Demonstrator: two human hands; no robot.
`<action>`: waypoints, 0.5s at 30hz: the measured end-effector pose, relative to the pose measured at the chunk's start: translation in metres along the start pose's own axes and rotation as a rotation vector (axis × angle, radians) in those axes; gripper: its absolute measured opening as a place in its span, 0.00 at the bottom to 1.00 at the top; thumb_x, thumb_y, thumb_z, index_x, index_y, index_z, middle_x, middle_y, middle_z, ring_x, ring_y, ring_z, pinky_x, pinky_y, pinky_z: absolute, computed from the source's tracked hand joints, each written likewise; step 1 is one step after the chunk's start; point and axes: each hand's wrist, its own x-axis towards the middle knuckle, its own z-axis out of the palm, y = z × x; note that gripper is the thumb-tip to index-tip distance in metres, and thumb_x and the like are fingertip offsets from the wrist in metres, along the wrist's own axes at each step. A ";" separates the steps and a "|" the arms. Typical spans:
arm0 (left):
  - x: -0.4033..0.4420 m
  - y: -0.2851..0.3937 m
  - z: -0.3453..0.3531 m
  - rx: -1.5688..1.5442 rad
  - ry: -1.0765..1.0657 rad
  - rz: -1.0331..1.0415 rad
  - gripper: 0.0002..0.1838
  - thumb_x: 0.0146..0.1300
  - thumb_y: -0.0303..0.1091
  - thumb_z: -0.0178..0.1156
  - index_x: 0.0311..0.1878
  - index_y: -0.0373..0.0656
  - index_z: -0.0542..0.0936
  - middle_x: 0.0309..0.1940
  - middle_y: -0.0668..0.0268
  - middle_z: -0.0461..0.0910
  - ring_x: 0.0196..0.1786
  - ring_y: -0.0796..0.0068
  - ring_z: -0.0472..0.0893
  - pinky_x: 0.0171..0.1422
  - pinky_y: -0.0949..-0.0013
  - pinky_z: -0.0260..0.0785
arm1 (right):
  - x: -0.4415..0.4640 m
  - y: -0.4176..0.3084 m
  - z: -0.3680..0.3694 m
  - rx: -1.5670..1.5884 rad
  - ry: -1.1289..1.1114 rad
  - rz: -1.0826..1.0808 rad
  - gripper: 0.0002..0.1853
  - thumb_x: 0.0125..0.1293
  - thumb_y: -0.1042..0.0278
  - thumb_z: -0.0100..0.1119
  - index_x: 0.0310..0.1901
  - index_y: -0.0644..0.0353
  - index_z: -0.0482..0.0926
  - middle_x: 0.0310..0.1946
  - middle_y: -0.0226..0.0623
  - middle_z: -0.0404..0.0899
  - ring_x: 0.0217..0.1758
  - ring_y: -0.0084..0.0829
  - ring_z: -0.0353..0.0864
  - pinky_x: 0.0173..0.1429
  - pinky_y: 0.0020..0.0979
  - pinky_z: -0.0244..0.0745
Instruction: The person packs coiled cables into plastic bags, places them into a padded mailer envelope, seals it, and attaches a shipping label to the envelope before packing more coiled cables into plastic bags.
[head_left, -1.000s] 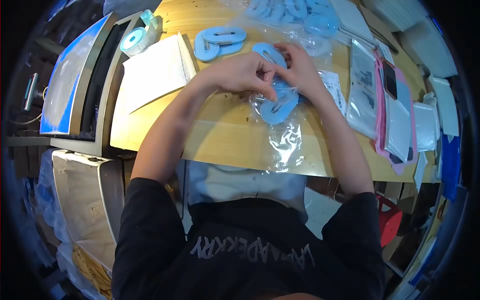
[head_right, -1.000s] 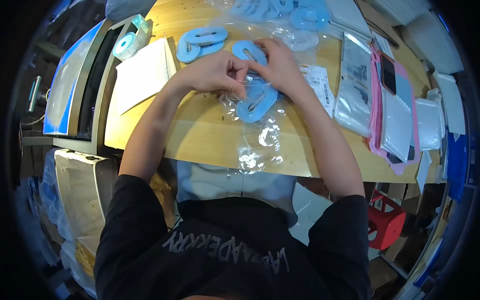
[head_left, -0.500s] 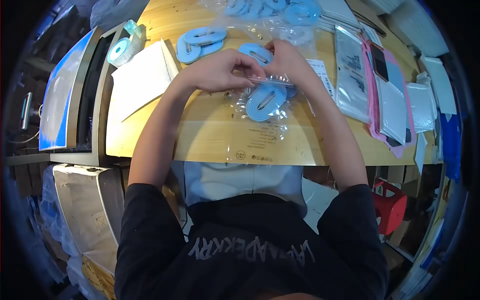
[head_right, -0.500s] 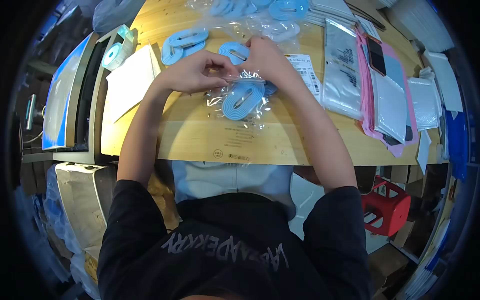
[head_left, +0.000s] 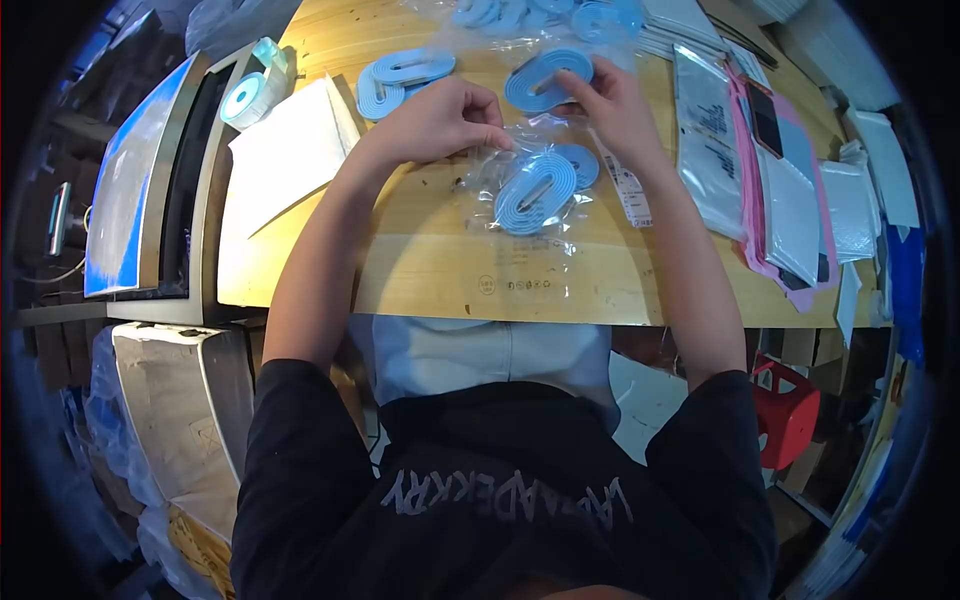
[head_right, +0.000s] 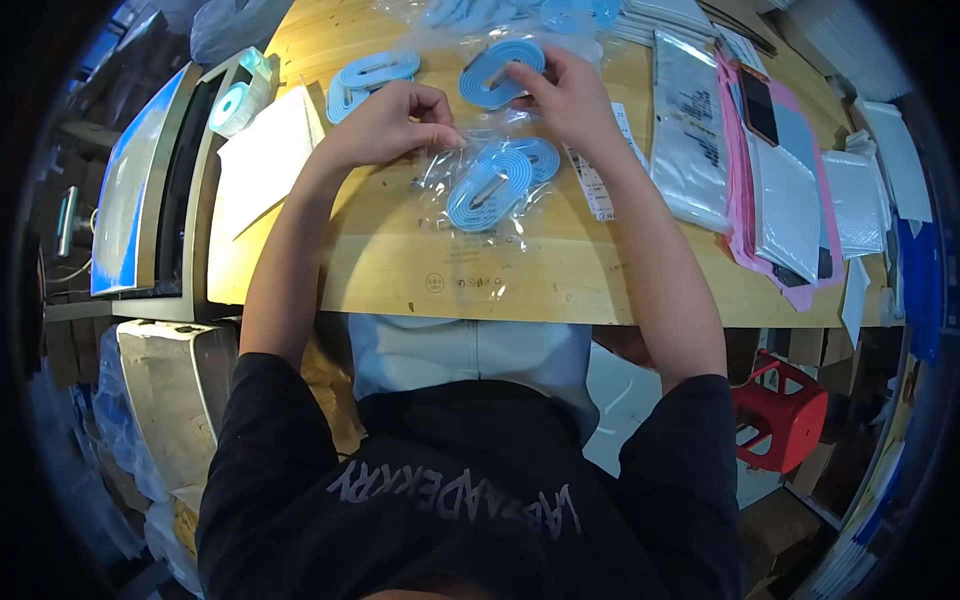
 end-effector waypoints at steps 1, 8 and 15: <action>0.000 0.002 -0.001 -0.001 0.003 -0.002 0.10 0.59 0.31 0.72 0.32 0.36 0.82 0.25 0.70 0.81 0.28 0.85 0.77 0.31 0.77 0.68 | 0.000 -0.001 0.002 0.192 0.034 -0.047 0.15 0.73 0.63 0.60 0.53 0.65 0.77 0.39 0.34 0.84 0.37 0.22 0.82 0.43 0.27 0.81; 0.001 -0.008 -0.004 -0.136 0.043 0.097 0.11 0.60 0.30 0.71 0.40 0.35 0.80 0.28 0.68 0.83 0.30 0.82 0.79 0.36 0.77 0.72 | -0.001 -0.006 0.006 0.232 -0.024 -0.202 0.14 0.74 0.62 0.59 0.51 0.65 0.78 0.41 0.31 0.83 0.41 0.22 0.83 0.46 0.26 0.82; 0.001 -0.001 0.002 -0.252 0.226 0.092 0.27 0.59 0.26 0.70 0.59 0.36 0.69 0.30 0.63 0.83 0.30 0.77 0.82 0.36 0.75 0.73 | -0.007 -0.013 0.008 0.278 -0.040 0.002 0.13 0.75 0.62 0.58 0.52 0.62 0.77 0.43 0.31 0.83 0.45 0.24 0.84 0.49 0.31 0.83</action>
